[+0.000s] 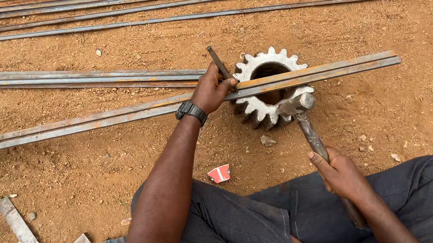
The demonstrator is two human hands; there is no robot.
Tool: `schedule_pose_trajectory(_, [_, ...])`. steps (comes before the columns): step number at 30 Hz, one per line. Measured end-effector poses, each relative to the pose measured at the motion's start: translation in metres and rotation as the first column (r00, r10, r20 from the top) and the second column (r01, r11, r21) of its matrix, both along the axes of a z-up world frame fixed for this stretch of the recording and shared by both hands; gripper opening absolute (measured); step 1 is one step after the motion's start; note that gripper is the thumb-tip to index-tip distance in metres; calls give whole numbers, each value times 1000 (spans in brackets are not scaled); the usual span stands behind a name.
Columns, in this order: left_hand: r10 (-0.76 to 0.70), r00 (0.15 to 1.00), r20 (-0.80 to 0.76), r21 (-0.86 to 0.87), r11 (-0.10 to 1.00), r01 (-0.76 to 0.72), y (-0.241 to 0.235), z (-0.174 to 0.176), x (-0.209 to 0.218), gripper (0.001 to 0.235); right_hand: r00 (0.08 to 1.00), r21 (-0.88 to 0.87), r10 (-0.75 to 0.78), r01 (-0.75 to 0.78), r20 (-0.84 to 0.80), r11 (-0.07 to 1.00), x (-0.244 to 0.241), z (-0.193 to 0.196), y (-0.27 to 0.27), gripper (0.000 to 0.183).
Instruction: The person places metal rods against a gear and uses a hammer to tap a metal punch, creating indentations or marks on the rods. They handle the rods one by one, aligning them and tapping them with the hammer.
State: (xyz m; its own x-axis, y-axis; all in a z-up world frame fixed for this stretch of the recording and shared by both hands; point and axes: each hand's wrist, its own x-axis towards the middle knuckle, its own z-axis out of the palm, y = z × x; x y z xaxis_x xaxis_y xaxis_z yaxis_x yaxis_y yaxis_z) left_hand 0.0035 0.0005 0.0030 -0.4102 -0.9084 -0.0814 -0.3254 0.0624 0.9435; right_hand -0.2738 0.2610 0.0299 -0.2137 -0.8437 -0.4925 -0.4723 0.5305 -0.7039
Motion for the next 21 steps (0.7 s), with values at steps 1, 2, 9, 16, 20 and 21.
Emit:
schedule_pose_trajectory(1, [-7,1000,2,-12,1000,7,0,0,0,29,1000,3,-6,6,-1,1000,0,-1,0,38])
schedule_pose_trajectory(2, [-7,1000,7,-26,1000,7,0,0,1,30,1000,7,-13,13,-2,1000,-1,-1,0,38])
schedule_pose_trajectory(9, [-48,998,46,-103,993,52,-2,-5,2,31,998,44,29,-27,-62,999,-3,-6,1,36])
schedule_pose_trajectory(16, [-35,996,88,-135,990,46,-4,-8,0,30,996,53,38,-33,-82,998,-6,-9,1,38])
schedule_pose_trajectory(20, [-23,996,91,-142,989,35,-2,-12,0,29,995,62,36,-30,-89,998,-6,-11,0,39])
schedule_pose_trajectory(21, [-9,994,109,-164,986,27,-2,-13,0,29,995,62,36,-30,-89,998,-6,-11,0,39])
